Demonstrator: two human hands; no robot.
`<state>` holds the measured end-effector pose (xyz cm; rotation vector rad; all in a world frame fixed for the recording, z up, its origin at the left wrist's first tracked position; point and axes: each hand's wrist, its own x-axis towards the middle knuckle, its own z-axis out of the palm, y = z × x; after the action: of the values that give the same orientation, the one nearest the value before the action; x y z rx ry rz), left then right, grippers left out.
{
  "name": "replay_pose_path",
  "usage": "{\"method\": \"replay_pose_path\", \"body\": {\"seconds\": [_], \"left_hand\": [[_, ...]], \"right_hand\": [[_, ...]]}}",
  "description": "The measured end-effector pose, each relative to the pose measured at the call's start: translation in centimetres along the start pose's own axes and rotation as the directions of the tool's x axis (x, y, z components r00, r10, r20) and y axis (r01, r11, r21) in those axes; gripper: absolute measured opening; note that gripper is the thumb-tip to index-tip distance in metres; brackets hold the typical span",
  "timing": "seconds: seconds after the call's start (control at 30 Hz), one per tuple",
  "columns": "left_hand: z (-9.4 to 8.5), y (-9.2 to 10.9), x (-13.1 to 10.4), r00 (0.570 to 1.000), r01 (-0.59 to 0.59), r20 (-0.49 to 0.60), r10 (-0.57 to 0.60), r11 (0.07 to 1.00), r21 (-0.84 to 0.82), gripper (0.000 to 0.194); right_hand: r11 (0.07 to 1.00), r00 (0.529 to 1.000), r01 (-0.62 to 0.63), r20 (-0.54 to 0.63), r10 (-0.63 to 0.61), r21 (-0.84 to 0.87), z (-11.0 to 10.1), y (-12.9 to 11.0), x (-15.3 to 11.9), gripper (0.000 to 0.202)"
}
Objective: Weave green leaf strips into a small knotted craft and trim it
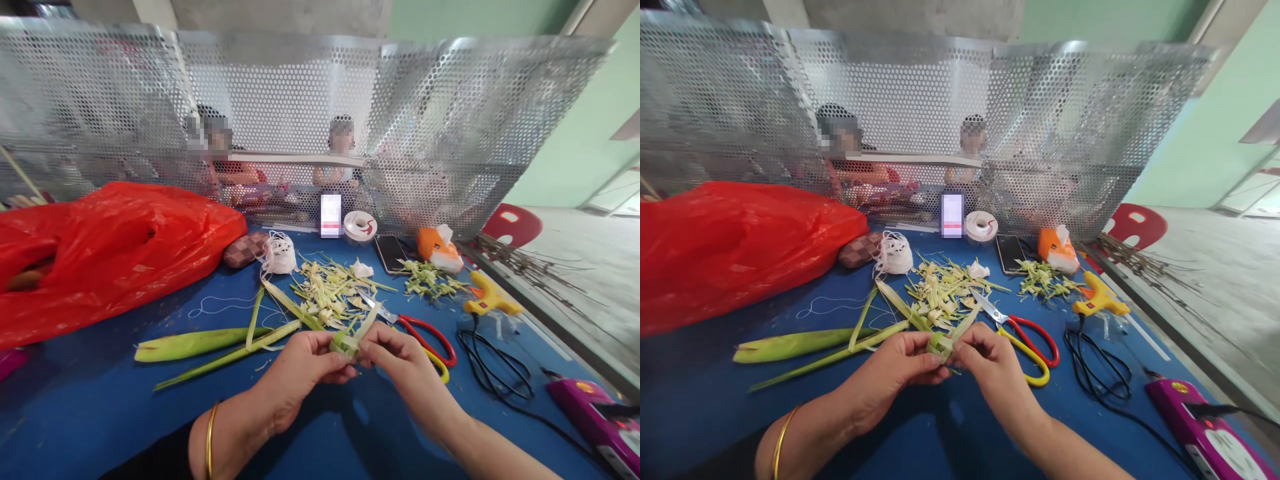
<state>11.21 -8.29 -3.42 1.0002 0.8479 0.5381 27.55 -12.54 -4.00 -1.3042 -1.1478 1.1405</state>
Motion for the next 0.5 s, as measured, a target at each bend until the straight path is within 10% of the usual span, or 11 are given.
{"method": "replay_pose_path", "body": {"seconds": [0.5], "left_hand": [[0.9, -1.4, -0.4, 1.0, -0.009, -0.001, 0.009, 0.995, -0.094, 0.026]], "right_hand": [[0.998, 0.997, -0.043, -0.066, 0.046, 0.049, 0.8, 0.9, -0.1, 0.035]]}}
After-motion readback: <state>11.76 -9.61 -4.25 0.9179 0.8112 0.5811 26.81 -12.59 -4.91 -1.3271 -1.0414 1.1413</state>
